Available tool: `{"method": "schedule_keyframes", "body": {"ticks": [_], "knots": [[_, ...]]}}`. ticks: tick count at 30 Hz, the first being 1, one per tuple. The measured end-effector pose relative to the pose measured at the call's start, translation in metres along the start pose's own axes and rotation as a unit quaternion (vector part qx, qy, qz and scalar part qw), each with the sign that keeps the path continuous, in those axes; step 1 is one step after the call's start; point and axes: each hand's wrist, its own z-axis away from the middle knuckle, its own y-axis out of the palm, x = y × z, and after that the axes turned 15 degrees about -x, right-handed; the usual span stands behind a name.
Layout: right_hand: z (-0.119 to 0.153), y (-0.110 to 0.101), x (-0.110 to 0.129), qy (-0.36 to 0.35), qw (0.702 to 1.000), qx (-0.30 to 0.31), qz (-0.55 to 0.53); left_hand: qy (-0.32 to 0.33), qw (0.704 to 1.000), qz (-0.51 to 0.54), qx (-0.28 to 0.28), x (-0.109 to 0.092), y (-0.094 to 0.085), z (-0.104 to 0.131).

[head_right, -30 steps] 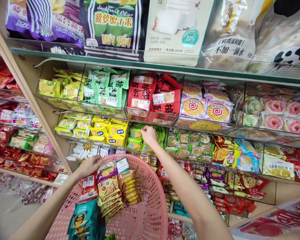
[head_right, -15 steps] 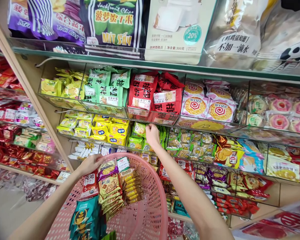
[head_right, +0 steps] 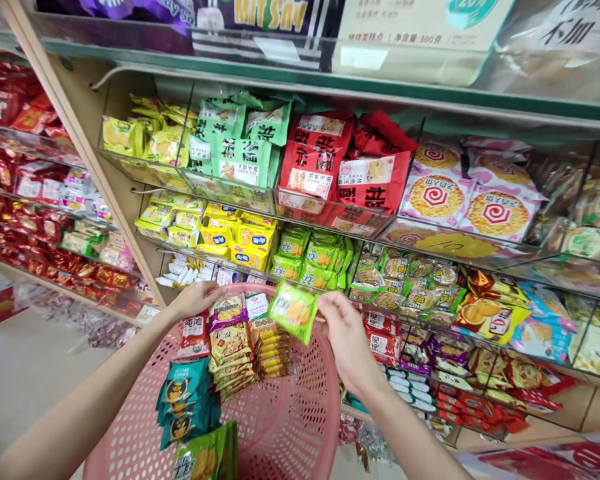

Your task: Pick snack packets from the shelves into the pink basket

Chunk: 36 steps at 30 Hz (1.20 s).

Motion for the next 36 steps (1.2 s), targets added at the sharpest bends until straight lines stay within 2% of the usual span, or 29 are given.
{"method": "schedule_keyframes", "body": {"ticks": [2, 4, 6, 10, 16, 24, 32, 36], "knots": [[0.028, 0.005, -0.016, 0.083, 0.993, 0.077, 0.027, -0.003, 1.0, -0.004, -0.001, -0.001, 0.002, 0.0], [0.051, 0.012, -0.039, 0.161, 0.974, 0.152, 0.05, -0.003, 1.0, -0.01, -0.003, -0.002, 0.003, 0.0], [0.069, 0.02, -0.064, 0.216, 0.953, 0.202, 0.065, -0.001, 1.0, -0.01, 0.0, -0.004, 0.003, 0.002], [0.093, 0.036, -0.1, 0.269, 0.929, 0.236, 0.097, 0.001, 1.0, -0.003, 0.005, -0.006, 0.002, 0.005], [0.106, 0.058, -0.114, 0.355, 0.888, 0.267, 0.118, -0.008, 1.0, 0.0, 0.006, -0.005, 0.001, 0.007], [0.107, 0.077, -0.13, 0.405, 0.862, 0.273, 0.137, -0.01, 1.0, -0.006, 0.001, -0.003, -0.001, 0.008], [0.103, 0.082, -0.14, 0.381, 0.863, 0.285, 0.169, -0.006, 1.0, -0.006, -0.005, -0.005, -0.001, 0.006], [0.1, 0.08, -0.143, 0.313, 0.865, 0.311, 0.241, -0.006, 1.0, 0.004, -0.009, -0.005, 0.0, 0.005]]}}
